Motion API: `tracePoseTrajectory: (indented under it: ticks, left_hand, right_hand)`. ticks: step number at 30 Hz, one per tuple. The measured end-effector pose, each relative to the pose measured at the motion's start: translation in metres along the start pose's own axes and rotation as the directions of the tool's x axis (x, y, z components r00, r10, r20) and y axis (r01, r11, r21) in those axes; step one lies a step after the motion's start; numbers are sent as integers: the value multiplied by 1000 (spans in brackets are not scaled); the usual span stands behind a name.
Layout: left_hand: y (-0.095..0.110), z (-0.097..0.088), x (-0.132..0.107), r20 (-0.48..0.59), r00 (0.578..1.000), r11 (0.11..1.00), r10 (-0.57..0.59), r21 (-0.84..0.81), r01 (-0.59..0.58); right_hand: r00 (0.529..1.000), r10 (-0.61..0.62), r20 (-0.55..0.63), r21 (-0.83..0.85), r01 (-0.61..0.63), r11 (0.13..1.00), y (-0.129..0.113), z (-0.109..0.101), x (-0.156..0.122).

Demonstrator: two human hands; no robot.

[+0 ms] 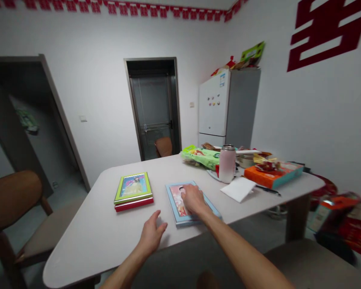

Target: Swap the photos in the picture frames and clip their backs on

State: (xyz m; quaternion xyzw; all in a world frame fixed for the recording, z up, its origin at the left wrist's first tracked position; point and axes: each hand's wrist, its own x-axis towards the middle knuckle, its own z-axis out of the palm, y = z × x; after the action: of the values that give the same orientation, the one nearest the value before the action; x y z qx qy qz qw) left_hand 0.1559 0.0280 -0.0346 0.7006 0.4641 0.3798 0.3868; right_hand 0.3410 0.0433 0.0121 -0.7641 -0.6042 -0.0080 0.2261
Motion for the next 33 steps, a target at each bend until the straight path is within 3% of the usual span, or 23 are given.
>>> tracePoseTrajectory:
  ticks: [5,8,13,16,18,20,23,25,27,28,30,32,33]
  left_hand:
    - [-28,-43,15,-126,983,975,-134,-195,108]
    - [-40,-62,22,-180,956,924,-231,-348,158]
    - [-43,-74,23,-184,927,778,-328,-609,155]
    - [-36,-76,18,-225,927,692,-302,-720,51]
    - [-27,-76,9,-271,922,655,-277,-755,-24]
    - [-16,-77,-6,-302,918,637,-258,-767,-74]
    - [6,-79,-36,-318,932,715,-172,-691,-104]
    - [20,-81,-58,-303,953,854,-19,-501,-142]
    - [28,-81,-78,-252,948,944,195,-216,-252]
    - [28,-81,-87,-215,926,941,310,-71,-332]
    - [22,-80,-100,-104,848,847,520,191,-497]
    - [11,-77,-109,41,765,697,642,384,-606]
    - [5,-76,-111,106,744,632,660,458,-625]
  right_hand:
    - [952,-303,38,40,301,953,-93,33,8]
    - [913,-405,52,52,402,914,-127,41,9]
    - [849,-522,78,45,520,853,-141,45,-6]
    - [804,-586,103,64,582,810,-138,43,-29]
    - [786,-613,82,188,591,784,-135,39,-45]
    - [832,-555,19,404,501,765,-133,32,-56]
    - [954,-297,37,736,175,654,-132,14,-65]
    - [977,-155,147,880,-57,472,-131,-2,-72]
    - [962,-119,245,945,-210,252,-128,-16,-81]
    - [952,-133,277,954,-255,161,-125,-22,-86]
    - [924,-192,329,944,-326,51,-118,-29,-96]
    - [893,-231,386,922,-384,56,-110,-30,-102]
    - [878,-238,415,910,-405,95,-106,-28,-104]
